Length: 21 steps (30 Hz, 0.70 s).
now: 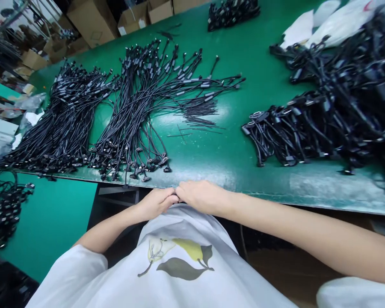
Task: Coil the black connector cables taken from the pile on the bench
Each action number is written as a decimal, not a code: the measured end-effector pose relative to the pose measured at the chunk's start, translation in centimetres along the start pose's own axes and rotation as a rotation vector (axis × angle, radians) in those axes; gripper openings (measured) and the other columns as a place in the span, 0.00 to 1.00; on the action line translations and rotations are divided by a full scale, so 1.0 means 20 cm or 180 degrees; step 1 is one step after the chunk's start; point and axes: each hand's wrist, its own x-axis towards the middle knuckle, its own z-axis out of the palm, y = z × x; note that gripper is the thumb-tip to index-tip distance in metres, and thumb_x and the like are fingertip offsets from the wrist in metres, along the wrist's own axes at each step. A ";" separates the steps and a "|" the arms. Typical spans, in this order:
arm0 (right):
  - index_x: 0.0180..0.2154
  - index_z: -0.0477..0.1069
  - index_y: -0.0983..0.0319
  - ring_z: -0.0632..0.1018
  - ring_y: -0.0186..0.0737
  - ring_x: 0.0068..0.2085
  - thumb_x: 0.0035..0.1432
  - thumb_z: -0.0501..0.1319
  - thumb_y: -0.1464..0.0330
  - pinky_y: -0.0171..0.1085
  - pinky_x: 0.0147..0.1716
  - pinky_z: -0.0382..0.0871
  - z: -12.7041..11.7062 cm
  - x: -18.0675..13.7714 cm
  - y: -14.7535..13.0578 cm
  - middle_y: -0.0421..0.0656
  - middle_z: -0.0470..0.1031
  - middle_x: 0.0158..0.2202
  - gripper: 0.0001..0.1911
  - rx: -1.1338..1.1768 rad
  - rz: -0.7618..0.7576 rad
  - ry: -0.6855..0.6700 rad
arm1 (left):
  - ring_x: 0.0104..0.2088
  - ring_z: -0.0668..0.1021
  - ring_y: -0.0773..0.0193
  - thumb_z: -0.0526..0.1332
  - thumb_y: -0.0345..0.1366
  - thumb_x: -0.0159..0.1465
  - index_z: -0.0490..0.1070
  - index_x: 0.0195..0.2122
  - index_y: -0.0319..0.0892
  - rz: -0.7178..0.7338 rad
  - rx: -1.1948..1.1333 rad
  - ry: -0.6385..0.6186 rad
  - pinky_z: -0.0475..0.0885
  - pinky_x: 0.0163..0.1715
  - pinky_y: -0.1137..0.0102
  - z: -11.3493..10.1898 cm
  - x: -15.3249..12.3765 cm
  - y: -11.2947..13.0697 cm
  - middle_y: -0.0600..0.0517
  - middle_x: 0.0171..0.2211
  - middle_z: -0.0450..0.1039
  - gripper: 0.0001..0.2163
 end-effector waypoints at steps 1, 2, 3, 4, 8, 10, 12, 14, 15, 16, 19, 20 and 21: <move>0.34 0.68 0.63 0.72 0.38 0.29 0.69 0.48 0.68 0.36 0.25 0.55 0.00 0.00 -0.01 0.44 0.73 0.32 0.13 0.0176 0.0074 -0.0142 | 0.24 0.70 0.65 0.49 0.43 0.70 0.64 0.31 0.44 0.0124 0.0359 0.0094 0.58 0.27 0.71 0.00 -0.01 -0.01 0.55 0.22 0.67 0.13; 0.35 0.67 0.63 0.73 0.38 0.29 0.69 0.49 0.68 0.36 0.25 0.55 -0.01 0.00 -0.02 0.44 0.74 0.32 0.12 0.0317 0.0158 -0.0297 | 0.25 0.71 0.65 0.49 0.42 0.70 0.63 0.31 0.44 0.0250 0.0649 0.0167 0.57 0.27 0.71 0.00 -0.02 -0.01 0.54 0.24 0.68 0.13; 0.35 0.67 0.63 0.74 0.38 0.30 0.68 0.50 0.69 0.36 0.26 0.54 -0.02 0.01 -0.02 0.44 0.74 0.33 0.11 0.0424 0.0251 -0.0453 | 0.26 0.71 0.64 0.49 0.42 0.70 0.63 0.31 0.44 0.0354 0.0865 0.0200 0.56 0.27 0.70 -0.01 -0.02 -0.02 0.53 0.26 0.69 0.13; 0.35 0.68 0.64 0.74 0.39 0.30 0.68 0.51 0.69 0.36 0.26 0.54 -0.04 0.02 -0.03 0.44 0.75 0.33 0.10 0.0513 0.0345 -0.0591 | 0.26 0.71 0.63 0.48 0.42 0.71 0.63 0.31 0.44 0.0429 0.1017 0.0192 0.56 0.27 0.70 -0.02 -0.02 -0.02 0.52 0.26 0.69 0.13; 0.34 0.68 0.64 0.73 0.39 0.29 0.69 0.49 0.65 0.36 0.27 0.52 -0.11 0.04 -0.04 0.45 0.75 0.31 0.14 0.1149 0.0542 -0.0647 | 0.28 0.74 0.62 0.43 0.42 0.72 0.64 0.35 0.44 0.0711 0.1190 -0.0077 0.59 0.29 0.70 -0.07 -0.05 0.00 0.51 0.29 0.72 0.14; 0.32 0.67 0.63 0.71 0.36 0.28 0.69 0.49 0.63 0.35 0.28 0.54 -0.12 0.03 -0.05 0.43 0.73 0.29 0.16 0.1697 0.0594 -0.0543 | 0.31 0.75 0.62 0.43 0.41 0.72 0.64 0.39 0.43 0.0783 0.1240 -0.0286 0.62 0.30 0.71 -0.09 -0.07 0.02 0.50 0.32 0.73 0.14; 0.30 0.65 0.63 0.69 0.34 0.28 0.68 0.49 0.60 0.34 0.28 0.55 -0.10 0.03 -0.06 0.41 0.70 0.28 0.18 0.2290 0.0660 -0.0590 | 0.32 0.76 0.61 0.42 0.41 0.72 0.64 0.40 0.42 0.0727 0.1485 -0.0443 0.65 0.32 0.70 -0.08 -0.09 0.02 0.49 0.33 0.74 0.14; 0.29 0.65 0.63 0.68 0.33 0.29 0.67 0.51 0.58 0.33 0.27 0.57 -0.07 0.02 -0.06 0.40 0.69 0.28 0.19 0.2719 0.0744 -0.0788 | 0.32 0.76 0.60 0.43 0.40 0.72 0.64 0.38 0.41 0.0612 0.1827 -0.0467 0.66 0.32 0.69 -0.05 -0.09 0.00 0.48 0.31 0.73 0.14; 0.29 0.66 0.63 0.68 0.34 0.29 0.67 0.51 0.57 0.33 0.27 0.58 -0.05 0.02 -0.05 0.40 0.69 0.28 0.19 0.2784 0.0767 -0.0875 | 0.32 0.76 0.60 0.43 0.39 0.72 0.64 0.37 0.41 0.0560 0.1944 -0.0423 0.67 0.32 0.69 -0.03 -0.08 -0.02 0.48 0.31 0.73 0.13; 0.30 0.67 0.63 0.69 0.35 0.30 0.67 0.50 0.57 0.33 0.28 0.59 -0.05 0.02 -0.02 0.41 0.70 0.29 0.19 0.2736 0.0754 -0.0915 | 0.32 0.76 0.60 0.44 0.39 0.71 0.64 0.35 0.41 0.0501 0.1975 -0.0331 0.67 0.33 0.69 -0.02 -0.06 -0.04 0.48 0.31 0.73 0.13; 0.35 0.72 0.63 0.72 0.38 0.34 0.68 0.50 0.60 0.36 0.35 0.63 -0.08 0.06 0.14 0.44 0.74 0.34 0.18 0.2177 0.0662 -0.0462 | 0.29 0.73 0.63 0.45 0.42 0.71 0.63 0.33 0.42 0.0242 0.1308 0.0200 0.67 0.31 0.69 -0.01 -0.02 -0.11 0.51 0.27 0.70 0.14; 0.35 0.72 0.63 0.72 0.38 0.35 0.68 0.50 0.61 0.35 0.37 0.63 -0.11 0.09 0.21 0.44 0.74 0.35 0.17 0.1884 0.0838 -0.0080 | 0.26 0.72 0.64 0.45 0.44 0.71 0.62 0.33 0.42 0.0145 0.0782 0.0440 0.67 0.30 0.70 -0.02 -0.01 -0.13 0.53 0.24 0.67 0.15; 0.36 0.72 0.63 0.72 0.37 0.36 0.68 0.51 0.62 0.35 0.38 0.62 -0.13 0.12 0.30 0.45 0.73 0.36 0.16 0.1576 0.1128 0.0331 | 0.23 0.69 0.66 0.44 0.47 0.71 0.62 0.32 0.42 0.0077 0.0131 0.0672 0.66 0.28 0.70 -0.03 0.00 -0.14 0.56 0.21 0.63 0.17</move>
